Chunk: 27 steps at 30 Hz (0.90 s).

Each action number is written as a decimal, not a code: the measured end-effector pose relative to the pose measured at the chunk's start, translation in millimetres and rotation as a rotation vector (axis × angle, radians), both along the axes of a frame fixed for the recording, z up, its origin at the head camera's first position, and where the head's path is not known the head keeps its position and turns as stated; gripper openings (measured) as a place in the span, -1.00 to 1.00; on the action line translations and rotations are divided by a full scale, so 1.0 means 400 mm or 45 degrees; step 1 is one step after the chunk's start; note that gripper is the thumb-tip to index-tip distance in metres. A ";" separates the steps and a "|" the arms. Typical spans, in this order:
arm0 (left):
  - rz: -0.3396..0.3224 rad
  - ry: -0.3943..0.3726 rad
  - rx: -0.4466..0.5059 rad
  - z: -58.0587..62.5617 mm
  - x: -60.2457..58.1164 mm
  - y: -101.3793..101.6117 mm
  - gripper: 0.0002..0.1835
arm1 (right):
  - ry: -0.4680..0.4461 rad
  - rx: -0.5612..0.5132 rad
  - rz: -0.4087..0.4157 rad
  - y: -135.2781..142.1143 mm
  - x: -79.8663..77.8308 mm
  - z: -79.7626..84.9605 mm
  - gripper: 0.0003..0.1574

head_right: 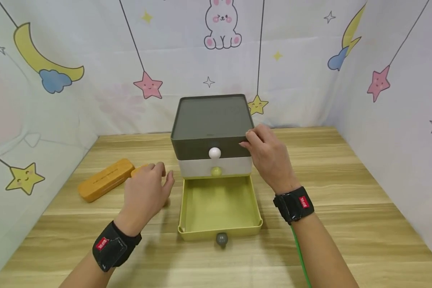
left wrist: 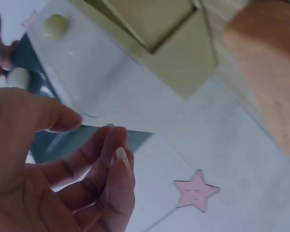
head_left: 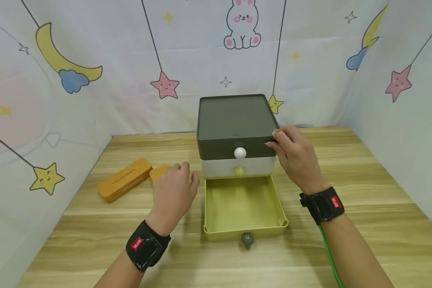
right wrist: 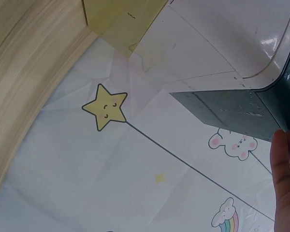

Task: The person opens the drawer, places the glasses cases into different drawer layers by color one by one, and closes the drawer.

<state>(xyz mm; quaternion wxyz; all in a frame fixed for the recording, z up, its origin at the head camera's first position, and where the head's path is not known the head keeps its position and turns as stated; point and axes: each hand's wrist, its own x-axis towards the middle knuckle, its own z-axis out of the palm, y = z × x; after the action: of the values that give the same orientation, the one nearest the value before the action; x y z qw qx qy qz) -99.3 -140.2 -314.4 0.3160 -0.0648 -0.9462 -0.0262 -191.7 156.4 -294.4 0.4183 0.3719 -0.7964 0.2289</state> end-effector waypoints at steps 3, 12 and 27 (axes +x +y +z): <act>0.055 -0.012 0.008 -0.016 -0.028 -0.034 -0.68 | -0.002 -0.004 0.002 0.000 0.000 -0.001 -0.77; 0.324 -0.184 -0.001 -0.066 -0.104 -0.124 -0.46 | 0.000 -0.001 -0.003 -0.001 0.000 0.001 -0.77; 0.570 -0.569 0.012 -0.132 -0.161 -0.179 -0.09 | -0.003 0.003 -0.002 0.001 -0.003 0.001 -0.76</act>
<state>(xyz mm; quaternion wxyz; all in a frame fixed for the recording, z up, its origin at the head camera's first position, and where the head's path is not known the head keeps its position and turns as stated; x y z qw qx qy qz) -163.8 -212.0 -367.2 0.0985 0.1539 -0.9828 0.0259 -192.7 156.7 -294.1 0.4172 0.3715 -0.7974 0.2282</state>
